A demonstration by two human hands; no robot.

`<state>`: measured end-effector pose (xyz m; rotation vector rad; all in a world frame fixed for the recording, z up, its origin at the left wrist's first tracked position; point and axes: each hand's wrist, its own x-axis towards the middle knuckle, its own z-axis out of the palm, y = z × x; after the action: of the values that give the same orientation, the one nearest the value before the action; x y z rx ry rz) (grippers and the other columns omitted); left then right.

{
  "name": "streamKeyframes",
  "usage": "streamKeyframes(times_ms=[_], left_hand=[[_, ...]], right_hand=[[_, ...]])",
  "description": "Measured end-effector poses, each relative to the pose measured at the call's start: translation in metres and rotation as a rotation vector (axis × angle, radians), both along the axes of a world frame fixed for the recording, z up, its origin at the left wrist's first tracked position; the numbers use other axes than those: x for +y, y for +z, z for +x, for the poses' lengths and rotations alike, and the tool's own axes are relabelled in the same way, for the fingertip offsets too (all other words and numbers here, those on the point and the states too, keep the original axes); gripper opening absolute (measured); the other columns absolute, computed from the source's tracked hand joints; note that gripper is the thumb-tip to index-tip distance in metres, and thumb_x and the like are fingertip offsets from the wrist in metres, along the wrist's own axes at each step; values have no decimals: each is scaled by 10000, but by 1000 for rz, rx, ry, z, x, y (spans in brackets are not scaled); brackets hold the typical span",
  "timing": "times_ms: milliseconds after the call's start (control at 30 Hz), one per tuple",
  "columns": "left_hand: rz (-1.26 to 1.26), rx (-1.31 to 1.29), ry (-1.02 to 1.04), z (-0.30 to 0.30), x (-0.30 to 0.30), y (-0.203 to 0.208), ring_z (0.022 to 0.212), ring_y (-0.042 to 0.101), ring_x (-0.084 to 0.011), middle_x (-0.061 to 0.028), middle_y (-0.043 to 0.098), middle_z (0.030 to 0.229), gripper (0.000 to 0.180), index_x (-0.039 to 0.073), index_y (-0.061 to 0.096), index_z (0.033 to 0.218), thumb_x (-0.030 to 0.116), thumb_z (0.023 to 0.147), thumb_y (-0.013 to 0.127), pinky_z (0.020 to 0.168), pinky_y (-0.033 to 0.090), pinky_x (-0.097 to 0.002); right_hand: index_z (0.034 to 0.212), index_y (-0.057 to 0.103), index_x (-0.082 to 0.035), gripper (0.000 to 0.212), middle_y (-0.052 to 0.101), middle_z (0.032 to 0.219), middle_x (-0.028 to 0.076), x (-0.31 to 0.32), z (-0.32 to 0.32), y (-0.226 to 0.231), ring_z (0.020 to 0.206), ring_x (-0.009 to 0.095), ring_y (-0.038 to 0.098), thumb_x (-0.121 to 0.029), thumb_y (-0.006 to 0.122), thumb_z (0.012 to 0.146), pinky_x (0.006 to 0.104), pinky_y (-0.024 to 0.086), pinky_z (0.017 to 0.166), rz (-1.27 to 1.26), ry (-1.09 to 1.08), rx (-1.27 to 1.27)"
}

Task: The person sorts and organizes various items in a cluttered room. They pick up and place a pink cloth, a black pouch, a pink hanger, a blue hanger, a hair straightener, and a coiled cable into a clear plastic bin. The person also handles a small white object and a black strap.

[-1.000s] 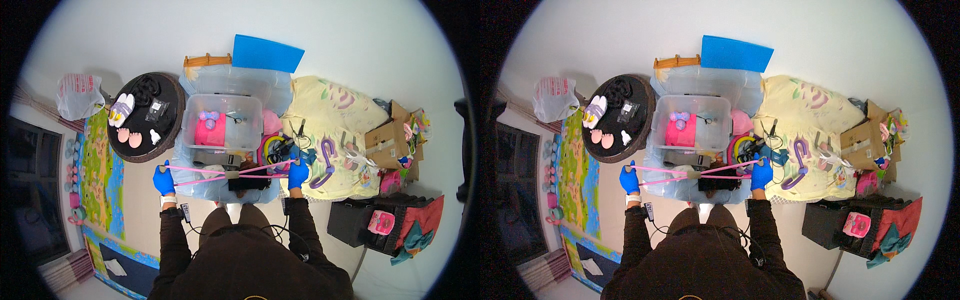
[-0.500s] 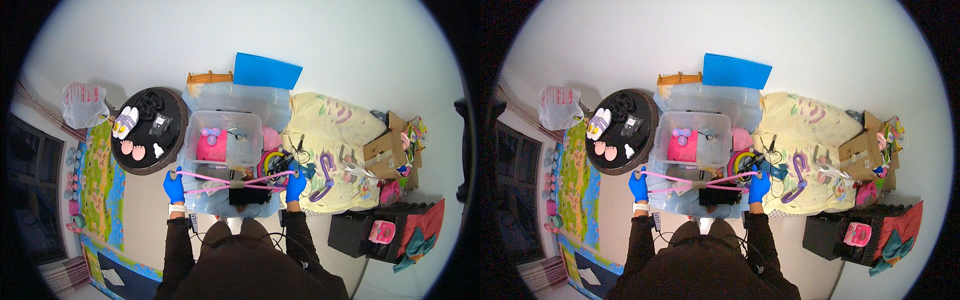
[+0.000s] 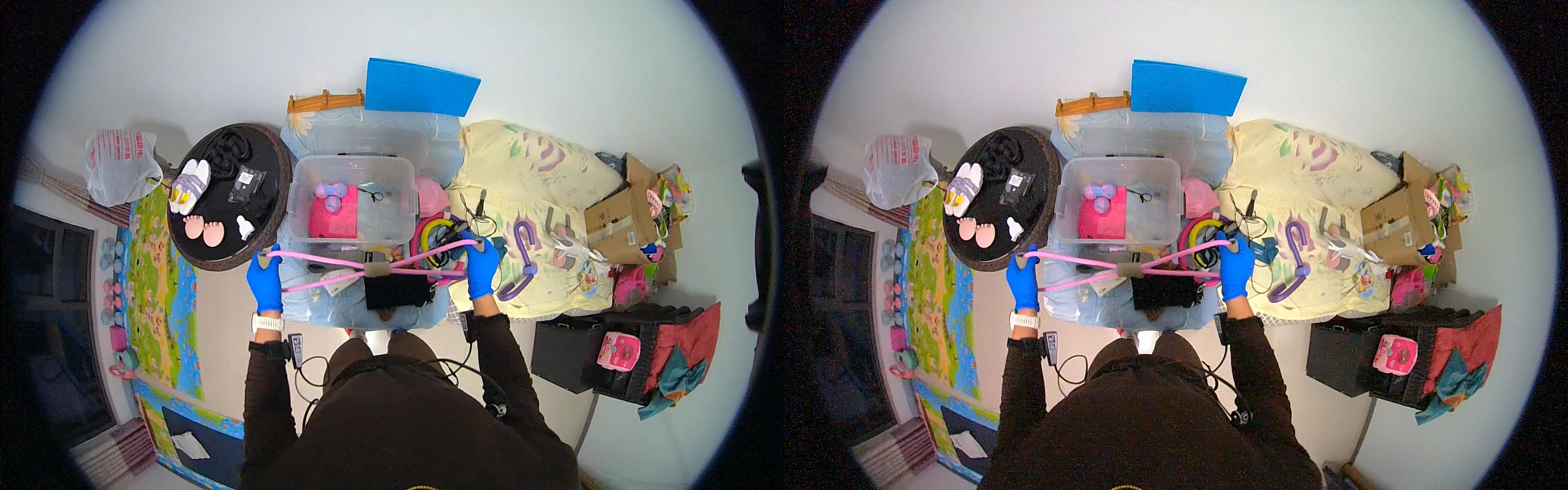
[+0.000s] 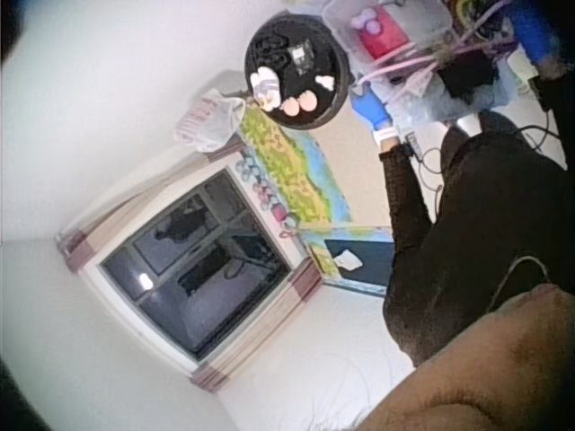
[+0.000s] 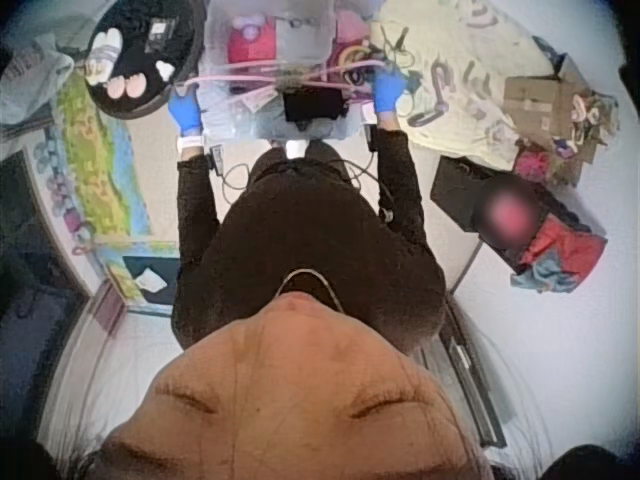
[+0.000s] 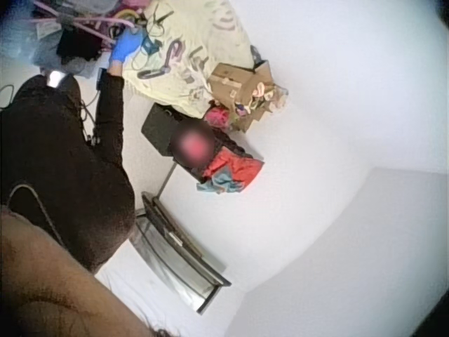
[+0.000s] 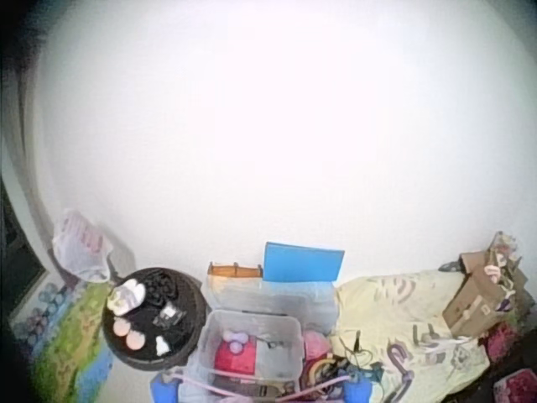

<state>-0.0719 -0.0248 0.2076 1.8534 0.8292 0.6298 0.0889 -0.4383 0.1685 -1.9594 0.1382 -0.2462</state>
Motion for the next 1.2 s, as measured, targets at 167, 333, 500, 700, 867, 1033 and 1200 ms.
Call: streamKeyframes(times_ms=[167,333,500,700,867,1033,1200], left_hand=[[-155,-130,39,-11,-16,8,746,572,-114,-91,657,821,47,-5,599,839,24,808,620,702,473,-272],[-123,-115,77,-8,-11,9,739,520,-79,-38,602,756,104,-11,573,804,62,817,647,693,455,-250],[-52,-99,108,-3,-10,9,690,464,-76,-18,563,706,131,-9,591,800,92,800,674,657,431,-258],[-49,-46,122,-9,-3,2,675,452,-82,-32,561,681,141,-11,607,787,109,796,681,644,425,-266],[-122,-54,174,-25,29,-2,471,331,-41,35,424,539,132,39,622,754,148,804,677,423,235,-244],[322,23,291,-77,114,-9,505,378,-70,7,503,603,148,16,641,798,152,841,604,457,294,-247],[-61,-138,439,-182,230,-18,728,554,-168,-110,630,860,236,-20,642,1020,47,840,505,663,456,-308]], right_hand=[[800,591,5,140,525,654,15,4,-20,22,608,85,435,-107,671,777,261,394,558,89,-16,26],[690,533,-11,257,425,609,-10,17,-21,35,600,80,364,-156,729,772,252,369,539,168,-44,-57],[699,526,-18,240,425,631,-31,9,-18,26,600,67,370,-131,727,766,234,365,539,196,-69,-71],[806,609,-22,64,567,725,19,-16,-16,8,647,85,467,-74,645,793,244,398,586,47,-136,-114],[771,598,-5,134,565,632,90,-65,-3,21,585,123,473,-133,618,805,303,401,551,-120,-192,-175],[811,610,36,167,566,679,9,-166,0,34,622,99,425,-126,589,848,287,392,551,-202,-379,-155],[864,610,56,225,586,708,62,-313,-33,33,607,137,438,-164,566,857,309,411,557,-15,-473,-203]])
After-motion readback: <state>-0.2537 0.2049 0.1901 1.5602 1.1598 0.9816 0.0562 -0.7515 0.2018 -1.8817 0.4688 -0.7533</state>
